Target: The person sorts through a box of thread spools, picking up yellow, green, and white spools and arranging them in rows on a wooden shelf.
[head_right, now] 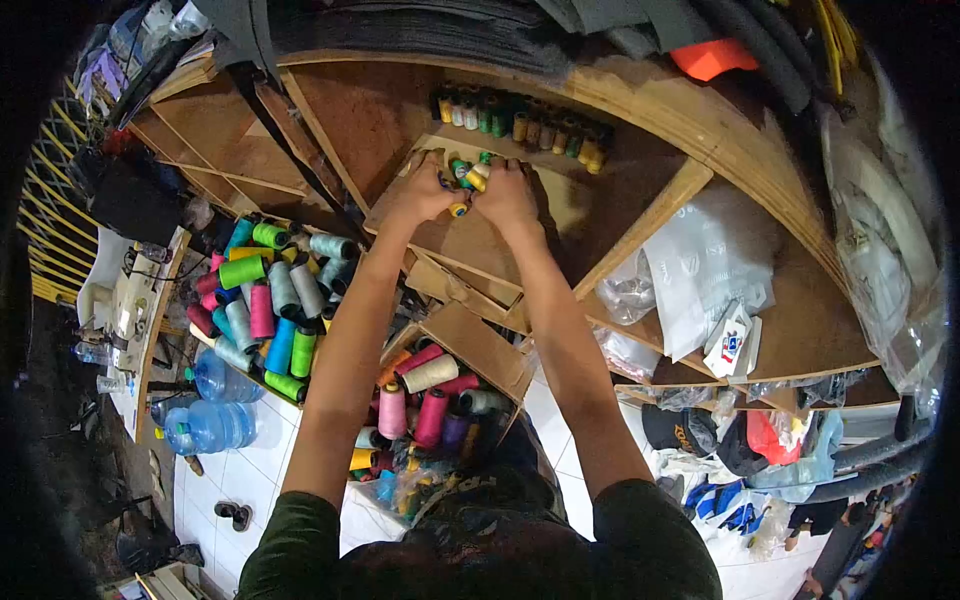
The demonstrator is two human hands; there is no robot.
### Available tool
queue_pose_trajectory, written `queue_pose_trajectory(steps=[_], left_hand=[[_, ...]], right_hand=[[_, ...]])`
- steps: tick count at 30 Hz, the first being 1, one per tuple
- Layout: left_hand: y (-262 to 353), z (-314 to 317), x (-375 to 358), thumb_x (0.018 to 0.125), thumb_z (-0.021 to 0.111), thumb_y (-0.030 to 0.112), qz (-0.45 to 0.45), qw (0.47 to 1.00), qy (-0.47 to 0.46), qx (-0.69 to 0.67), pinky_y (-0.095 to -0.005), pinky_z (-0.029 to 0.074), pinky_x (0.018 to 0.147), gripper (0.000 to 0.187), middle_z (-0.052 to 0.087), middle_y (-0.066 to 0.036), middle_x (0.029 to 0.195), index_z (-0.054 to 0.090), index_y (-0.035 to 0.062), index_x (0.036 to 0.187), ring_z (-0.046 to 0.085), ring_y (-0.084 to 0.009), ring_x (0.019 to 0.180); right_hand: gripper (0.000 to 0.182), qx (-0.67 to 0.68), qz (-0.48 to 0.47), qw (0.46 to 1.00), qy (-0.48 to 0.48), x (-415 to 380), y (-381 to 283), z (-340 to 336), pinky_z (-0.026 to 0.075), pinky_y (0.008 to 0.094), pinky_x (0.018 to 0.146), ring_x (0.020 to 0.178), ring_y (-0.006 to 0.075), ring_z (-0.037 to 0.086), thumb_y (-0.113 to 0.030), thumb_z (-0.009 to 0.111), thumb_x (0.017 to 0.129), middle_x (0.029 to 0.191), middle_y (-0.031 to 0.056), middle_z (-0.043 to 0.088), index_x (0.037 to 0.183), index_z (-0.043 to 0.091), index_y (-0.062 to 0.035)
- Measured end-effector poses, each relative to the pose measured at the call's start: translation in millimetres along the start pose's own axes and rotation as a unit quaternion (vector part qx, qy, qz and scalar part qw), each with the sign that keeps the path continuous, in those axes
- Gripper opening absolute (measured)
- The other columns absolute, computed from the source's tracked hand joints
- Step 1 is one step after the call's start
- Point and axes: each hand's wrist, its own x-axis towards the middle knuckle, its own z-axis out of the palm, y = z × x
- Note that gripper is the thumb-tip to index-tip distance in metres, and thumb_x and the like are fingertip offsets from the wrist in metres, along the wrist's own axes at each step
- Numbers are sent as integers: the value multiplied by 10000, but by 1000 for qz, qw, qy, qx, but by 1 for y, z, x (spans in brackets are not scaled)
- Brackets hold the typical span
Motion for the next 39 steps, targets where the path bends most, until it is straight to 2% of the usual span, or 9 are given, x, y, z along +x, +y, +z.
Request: queue_pose_trajectory(steps=[9,17,21,25,29,30,33,34,39], left_hand=[[-11,15,-29,869,594,258,142,966,213,-24,-429,461,868,374,545,-176,1153,557,4,1141,532,-389,1069],[-24,16,-29,871,521,171,86,944,300,-105,-477,427,855,233,516,-231,1108,557,-21,999,506,-417,1021],[-21,14,-28,847,515,107,35,949,286,-132,-482,437,831,200,499,-253,1088,551,-36,982,518,-434,989],[-26,15,-24,800,559,74,41,935,320,-147,-473,454,825,231,499,-258,1103,549,-38,1002,533,-439,980],[-27,14,-20,779,586,81,-3,929,305,-212,-452,458,844,261,525,-249,1102,558,-27,1014,543,-426,982],[-28,15,-19,789,592,76,8,926,332,-182,-397,486,821,308,579,-225,1075,592,-17,1082,600,-354,927],[-34,18,-14,790,591,90,35,924,346,-160,-393,482,859,355,575,-230,1141,581,-22,1127,596,-365,985],[-28,11,-18,794,584,97,10,933,322,-161,-394,474,892,348,572,-236,1162,594,-24,1120,584,-387,1024],[-35,17,-15,782,579,90,23,921,330,-205,-403,465,909,287,603,-232,1110,640,-24,1038,583,-391,1027]], right_hand=[[625,108,-74,991,36,-10,1,-11,443,429,952,1139,406,506,-196,731,715,1244,272,507,1253,493,15],[370,190,-14,977,96,-3,7,1,477,454,848,1007,414,586,-215,625,841,1088,275,600,1099,596,49],[391,339,-15,932,127,13,17,11,470,394,855,1000,367,605,-277,614,880,1090,251,611,1106,595,42],[458,425,17,890,163,16,-6,-10,462,318,813,919,232,628,-339,659,852,1004,196,645,1111,603,35],[427,336,-1,932,138,45,-23,-12,468,314,697,778,178,641,-330,691,814,842,149,673,1043,641,28],[405,314,-56,929,190,60,-23,1,480,352,668,712,246,648,-348,686,807,771,167,665,976,655,18],[412,95,-115,965,217,108,-39,16,493,394,697,731,331,644,-387,678,799,754,192,653,923,654,6],[411,162,-100,970,152,95,-63,-8,495,426,744,823,377,629,-391,674,787,843,203,653,884,649,8],[392,15,-157,970,183,169,-54,45,443,428,892,1019,386,567,-310,651,796,1083,226,601,1051,626,-14]])
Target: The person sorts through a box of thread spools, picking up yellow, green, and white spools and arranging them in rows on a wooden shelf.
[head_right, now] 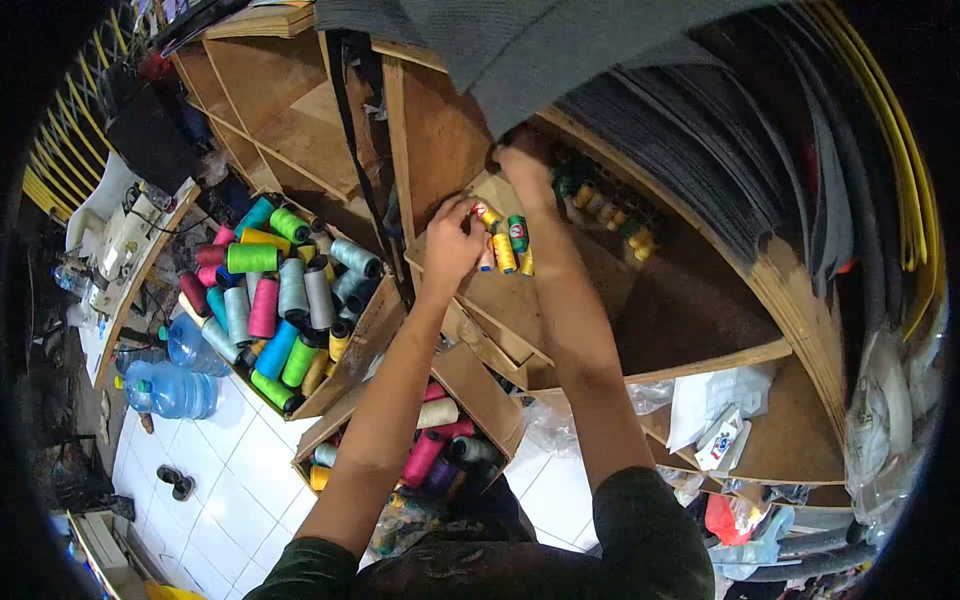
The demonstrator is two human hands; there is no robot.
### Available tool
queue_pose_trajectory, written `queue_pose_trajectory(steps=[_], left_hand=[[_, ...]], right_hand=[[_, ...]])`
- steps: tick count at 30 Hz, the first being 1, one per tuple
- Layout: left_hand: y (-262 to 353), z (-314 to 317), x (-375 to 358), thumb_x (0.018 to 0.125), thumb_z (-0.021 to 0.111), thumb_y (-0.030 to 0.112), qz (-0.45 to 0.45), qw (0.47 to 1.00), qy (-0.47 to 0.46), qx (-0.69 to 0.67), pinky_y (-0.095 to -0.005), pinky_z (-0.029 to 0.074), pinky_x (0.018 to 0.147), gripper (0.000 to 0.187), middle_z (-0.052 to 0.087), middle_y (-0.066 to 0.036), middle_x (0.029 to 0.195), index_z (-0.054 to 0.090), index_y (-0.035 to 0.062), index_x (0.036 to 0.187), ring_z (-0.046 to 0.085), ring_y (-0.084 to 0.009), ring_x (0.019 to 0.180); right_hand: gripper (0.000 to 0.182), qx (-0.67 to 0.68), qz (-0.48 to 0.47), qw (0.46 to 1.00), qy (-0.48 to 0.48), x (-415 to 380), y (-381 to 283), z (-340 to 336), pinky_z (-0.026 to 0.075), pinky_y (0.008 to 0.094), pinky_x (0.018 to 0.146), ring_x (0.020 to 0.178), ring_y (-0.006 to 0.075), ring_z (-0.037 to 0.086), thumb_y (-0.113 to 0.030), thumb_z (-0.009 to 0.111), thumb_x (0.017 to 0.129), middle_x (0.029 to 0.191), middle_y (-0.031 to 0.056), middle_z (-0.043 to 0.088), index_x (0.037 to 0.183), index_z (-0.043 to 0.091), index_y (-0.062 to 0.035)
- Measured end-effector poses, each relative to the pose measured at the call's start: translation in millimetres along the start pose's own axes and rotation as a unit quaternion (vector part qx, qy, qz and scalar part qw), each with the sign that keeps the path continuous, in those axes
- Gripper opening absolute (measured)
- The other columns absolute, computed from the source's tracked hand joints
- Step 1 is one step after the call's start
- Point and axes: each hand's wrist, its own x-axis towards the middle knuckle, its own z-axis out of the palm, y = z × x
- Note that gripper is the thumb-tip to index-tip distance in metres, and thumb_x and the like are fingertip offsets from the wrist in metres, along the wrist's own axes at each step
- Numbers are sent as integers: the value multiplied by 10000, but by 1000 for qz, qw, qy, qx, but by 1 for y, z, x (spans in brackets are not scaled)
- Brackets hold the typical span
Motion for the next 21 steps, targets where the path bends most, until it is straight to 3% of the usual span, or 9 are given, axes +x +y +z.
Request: queue_pose_trajectory(steps=[1,4,8,10,13,16,17,20,21], left_hand=[[5,-4,1,781,579,90,-14,1000,-12,0,-403,465,909,290,603,-230,1112,640,-22,1041,583,-389,1027],[7,-6,1,780,575,86,-25,1000,-8,0,-403,466,907,287,606,-224,1110,644,-16,1040,583,-387,1023],[2,-3,2,782,562,72,-24,1000,1,-5,-411,467,897,278,608,-230,1090,641,-22,1031,585,-394,1006],[3,-4,1,784,555,65,-23,999,4,-26,-414,469,889,270,607,-236,1083,638,-28,1023,587,-397,997],[-1,-1,1,782,535,45,-34,999,14,-1,-422,473,869,288,605,-249,1067,623,-29,1047,590,-405,975],[1,-3,0,774,515,12,-51,999,15,0,-433,473,859,330,602,-258,1061,601,-21,1091,586,-413,966],[-4,0,-1,765,504,-14,-23,999,21,26,-444,470,850,369,604,-255,1051,584,-15,1125,582,-420,957],[9,-10,2,761,492,-45,-66,998,-18,4,-437,437,928,384,565,-283,1120,554,-61,1139,548,-432,1036],[7,-8,2,759,481,-58,-54,998,-5,-11,-446,438,921,381,563,-296,1106,554,-66,1133,545,-442,1031]], right_hand=[[421,-9,7,1000,-18,4,0,4,420,428,948,1082,393,539,-302,645,799,1153,231,580,1116,617,-27],[375,-41,-71,996,-45,0,2,-2,413,442,948,1041,382,554,-270,643,791,1093,226,594,1055,623,-3],[333,-64,-8,998,-1,-8,5,17,425,449,921,1007,379,564,-273,626,804,1064,206,600,1035,631,-33],[323,-114,-32,993,-16,-13,2,1,449,427,895,993,366,585,-273,619,808,1060,205,616,1032,642,-41],[494,45,24,994,-94,-27,-18,-43,524,421,759,927,350,635,-371,641,798,1055,238,614,1048,585,52],[559,-4,9,937,-350,-34,-43,-75,520,405,807,945,349,637,-414,700,735,1033,276,614,988,626,79],[542,-54,27,936,-346,-38,-45,-68,519,379,824,930,340,649,-416,742,669,993,273,635,912,674,65],[505,-86,-2,935,-343,-44,-42,-49,522,364,816,896,328,663,-395,744,661,959,257,654,875,683,58],[344,-101,-6,943,-318,-45,-44,-42,523,361,770,833,292,678,-312,764,658,861,178,688,849,714,-30]])
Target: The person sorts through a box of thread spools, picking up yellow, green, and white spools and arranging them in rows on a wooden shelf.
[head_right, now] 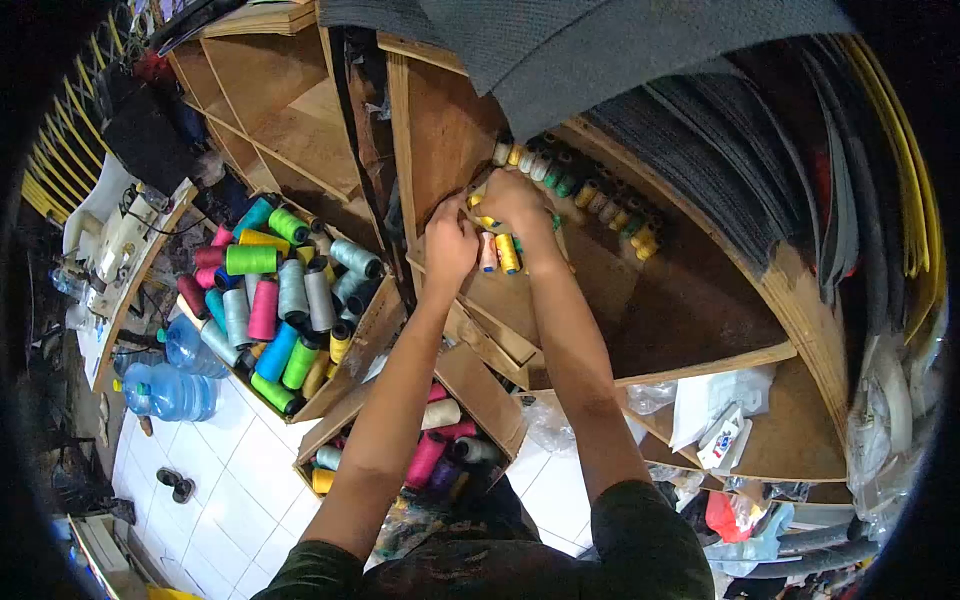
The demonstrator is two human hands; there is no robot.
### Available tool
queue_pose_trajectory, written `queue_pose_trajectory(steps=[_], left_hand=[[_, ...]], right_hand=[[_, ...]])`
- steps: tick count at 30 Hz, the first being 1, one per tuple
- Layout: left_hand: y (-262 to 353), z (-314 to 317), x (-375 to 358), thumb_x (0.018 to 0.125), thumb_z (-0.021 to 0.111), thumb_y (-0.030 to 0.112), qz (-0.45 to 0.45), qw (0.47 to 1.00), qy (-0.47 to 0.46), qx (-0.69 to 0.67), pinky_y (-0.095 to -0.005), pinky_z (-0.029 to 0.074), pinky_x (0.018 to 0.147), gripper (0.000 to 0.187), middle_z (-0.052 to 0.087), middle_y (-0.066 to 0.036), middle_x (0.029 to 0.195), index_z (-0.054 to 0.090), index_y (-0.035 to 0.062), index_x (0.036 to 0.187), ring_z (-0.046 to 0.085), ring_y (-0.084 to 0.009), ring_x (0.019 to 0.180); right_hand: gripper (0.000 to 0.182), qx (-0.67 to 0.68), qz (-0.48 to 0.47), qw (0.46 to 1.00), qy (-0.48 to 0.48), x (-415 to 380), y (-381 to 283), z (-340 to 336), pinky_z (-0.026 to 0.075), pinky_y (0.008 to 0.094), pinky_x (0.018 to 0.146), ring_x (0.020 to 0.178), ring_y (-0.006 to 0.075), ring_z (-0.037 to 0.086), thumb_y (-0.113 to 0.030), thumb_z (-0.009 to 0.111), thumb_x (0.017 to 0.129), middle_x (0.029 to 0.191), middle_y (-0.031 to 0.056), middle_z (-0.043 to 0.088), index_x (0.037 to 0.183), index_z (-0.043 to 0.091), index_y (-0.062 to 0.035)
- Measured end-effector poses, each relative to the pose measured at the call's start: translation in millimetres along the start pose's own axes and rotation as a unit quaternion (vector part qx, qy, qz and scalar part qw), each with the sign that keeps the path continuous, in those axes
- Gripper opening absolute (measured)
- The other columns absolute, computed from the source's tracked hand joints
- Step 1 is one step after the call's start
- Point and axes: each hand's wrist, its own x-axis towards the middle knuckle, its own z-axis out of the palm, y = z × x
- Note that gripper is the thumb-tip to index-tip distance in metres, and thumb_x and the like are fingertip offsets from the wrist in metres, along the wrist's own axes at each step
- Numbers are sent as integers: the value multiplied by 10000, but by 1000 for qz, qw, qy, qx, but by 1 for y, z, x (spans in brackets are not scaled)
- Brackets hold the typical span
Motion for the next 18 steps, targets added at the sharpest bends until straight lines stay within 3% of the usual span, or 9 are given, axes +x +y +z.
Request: queue_pose_trajectory(steps=[3,4,7,8,11,12,15,18], left_hand=[[-3,2,0,758,482,-53,-11,1000,7,1,-456,442,908,374,563,-302,1093,553,-69,1125,546,-448,1017],[-3,3,0,755,486,-48,-20,1000,12,3,-462,448,890,372,564,-310,1078,554,-68,1120,549,-455,997],[-3,3,0,778,502,-22,8,999,37,24,-446,469,829,352,600,-274,1025,575,-42,1122,582,-430,935],[-3,3,0,778,504,-21,6,999,35,25,-443,470,829,351,601,-273,1022,577,-42,1121,584,-427,931],[-2,3,1,779,510,-17,8,999,36,29,-433,475,824,346,606,-269,1012,581,-43,1116,592,-417,918],[-3,4,0,779,512,-15,10,999,41,31,-428,477,821,344,607,-267,1008,582,-42,1115,595,-412,913],[-6,4,0,779,515,-17,-1,999,30,25,-416,480,813,340,611,-264,996,587,-42,1110,603,-399,903],[-5,4,1,778,515,-18,3,999,38,15,-411,481,813,336,614,-264,988,589,-44,1105,605,-395,902]], right_hand=[[329,175,43,984,12,2,15,-2,523,369,753,813,310,674,-308,757,665,835,163,690,855,715,-42],[312,209,52,972,91,10,21,7,521,377,745,801,324,667,-303,740,689,816,157,687,873,718,-52],[310,120,105,963,217,27,31,18,519,393,738,787,332,664,-311,716,726,800,175,677,881,712,-43],[303,131,51,938,316,26,34,22,512,423,737,800,343,659,-312,690,766,805,204,662,850,701,-22],[296,79,75,946,305,33,36,30,508,453,700,765,372,650,-295,676,786,774,230,642,787,685,1],[324,126,68,924,355,33,32,32,506,464,667,730,399,642,-292,665,804,736,248,626,757,675,28],[223,140,81,943,292,28,27,27,527,435,675,786,405,651,-156,685,746,786,279,634,775,652,63],[237,150,129,936,290,29,21,26,527,436,674,774,412,647,-165,688,764,768,280,630,775,651,69]])
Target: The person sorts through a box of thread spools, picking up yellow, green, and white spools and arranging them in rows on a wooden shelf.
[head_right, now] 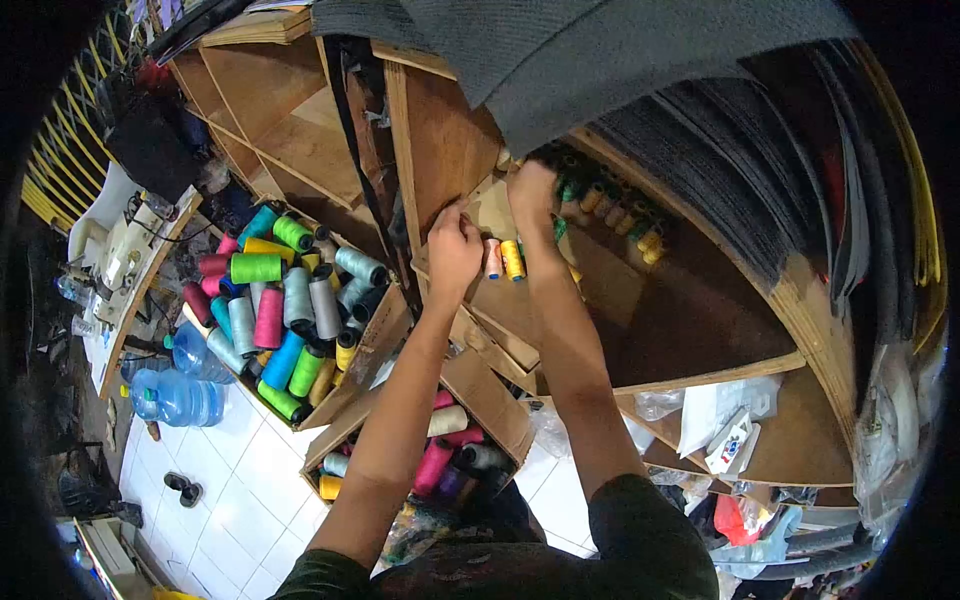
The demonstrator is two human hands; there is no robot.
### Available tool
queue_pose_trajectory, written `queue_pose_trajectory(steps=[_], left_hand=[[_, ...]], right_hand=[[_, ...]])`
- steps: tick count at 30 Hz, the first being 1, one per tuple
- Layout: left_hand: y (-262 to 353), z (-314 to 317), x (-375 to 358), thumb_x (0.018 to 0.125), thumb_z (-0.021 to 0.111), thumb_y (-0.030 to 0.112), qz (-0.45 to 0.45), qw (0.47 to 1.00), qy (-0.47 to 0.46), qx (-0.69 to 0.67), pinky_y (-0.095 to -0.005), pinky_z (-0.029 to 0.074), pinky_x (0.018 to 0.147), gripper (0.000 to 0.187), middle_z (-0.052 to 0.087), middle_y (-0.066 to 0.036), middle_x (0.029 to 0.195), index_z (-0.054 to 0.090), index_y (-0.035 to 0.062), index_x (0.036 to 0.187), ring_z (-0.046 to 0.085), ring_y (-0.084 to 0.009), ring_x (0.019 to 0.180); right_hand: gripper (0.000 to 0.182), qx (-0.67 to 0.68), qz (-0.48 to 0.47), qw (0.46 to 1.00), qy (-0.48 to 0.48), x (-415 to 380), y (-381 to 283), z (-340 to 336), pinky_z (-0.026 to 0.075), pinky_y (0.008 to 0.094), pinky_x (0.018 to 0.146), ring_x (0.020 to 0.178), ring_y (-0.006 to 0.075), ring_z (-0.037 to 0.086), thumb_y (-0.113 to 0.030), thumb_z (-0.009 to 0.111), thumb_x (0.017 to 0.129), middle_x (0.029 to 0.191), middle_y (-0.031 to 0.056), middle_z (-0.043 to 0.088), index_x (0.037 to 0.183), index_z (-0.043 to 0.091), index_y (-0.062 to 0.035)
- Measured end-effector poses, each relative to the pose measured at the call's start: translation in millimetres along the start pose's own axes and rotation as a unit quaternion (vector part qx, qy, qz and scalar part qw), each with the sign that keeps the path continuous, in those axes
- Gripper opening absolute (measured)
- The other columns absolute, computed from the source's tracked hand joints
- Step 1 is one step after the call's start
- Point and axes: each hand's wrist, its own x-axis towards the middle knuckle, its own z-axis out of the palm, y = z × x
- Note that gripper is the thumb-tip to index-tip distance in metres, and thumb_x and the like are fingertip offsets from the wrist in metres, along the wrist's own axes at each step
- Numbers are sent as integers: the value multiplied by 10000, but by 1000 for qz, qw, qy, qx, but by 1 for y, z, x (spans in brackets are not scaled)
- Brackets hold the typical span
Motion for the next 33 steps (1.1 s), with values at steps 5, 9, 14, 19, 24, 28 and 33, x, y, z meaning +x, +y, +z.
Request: queue_pose_trajectory(steps=[5,9,14,19,24,28,33], left_hand=[[2,-2,0,777,506,-13,4,1000,-4,11,-423,480,822,331,613,-263,994,588,-48,1096,603,-402,911],[1,-2,0,783,499,-6,-17,999,-23,16,-434,467,853,315,607,-265,1020,591,-47,1082,592,-408,951],[-1,0,-1,788,507,1,6,1000,-1,4,-433,473,830,295,611,-260,1007,595,-46,1066,597,-410,924],[-5,1,-1,794,511,20,14,1000,-6,26,-430,475,806,290,619,-242,976,602,-29,1065,604,-400,905],[2,-7,-1,792,535,36,0,996,-92,-2,-395,486,780,306,610,-234,969,591,-22,1088,615,-362,862],[18,-26,-7,771,589,52,16,970,-226,-92,-336,483,758,385,537,-200,1115,559,-9,1150,589,-273,809],[19,-37,-1,766,625,57,26,916,-391,-83,-300,480,747,678,376,-164,1290,333,65,1379,533,-190,809]], right_hand=[[308,-19,-23,1000,3,2,7,1,523,435,716,823,401,647,-259,665,804,829,268,641,828,669,47],[340,-75,-12,993,-91,7,17,-25,512,421,799,936,373,636,-313,637,814,974,229,650,913,677,10],[475,-169,-26,962,-215,15,60,-48,503,388,849,994,331,631,-365,708,722,1082,202,638,1029,649,-7],[747,-41,70,951,-297,-20,42,-63,498,389,863,1074,303,599,-468,791,593,1158,174,617,1163,589,-29],[655,-118,43,948,-291,-36,3,-82,505,382,839,992,298,639,-481,793,573,1061,179,655,1022,662,-23],[494,-9,92,970,-225,-18,2,-81,510,399,807,917,353,645,-449,712,714,906,234,657,865,681,20],[436,4,38,996,-82,-3,22,-40,508,445,723,819,401,640,-382,602,856,836,269,631,816,659,49]])
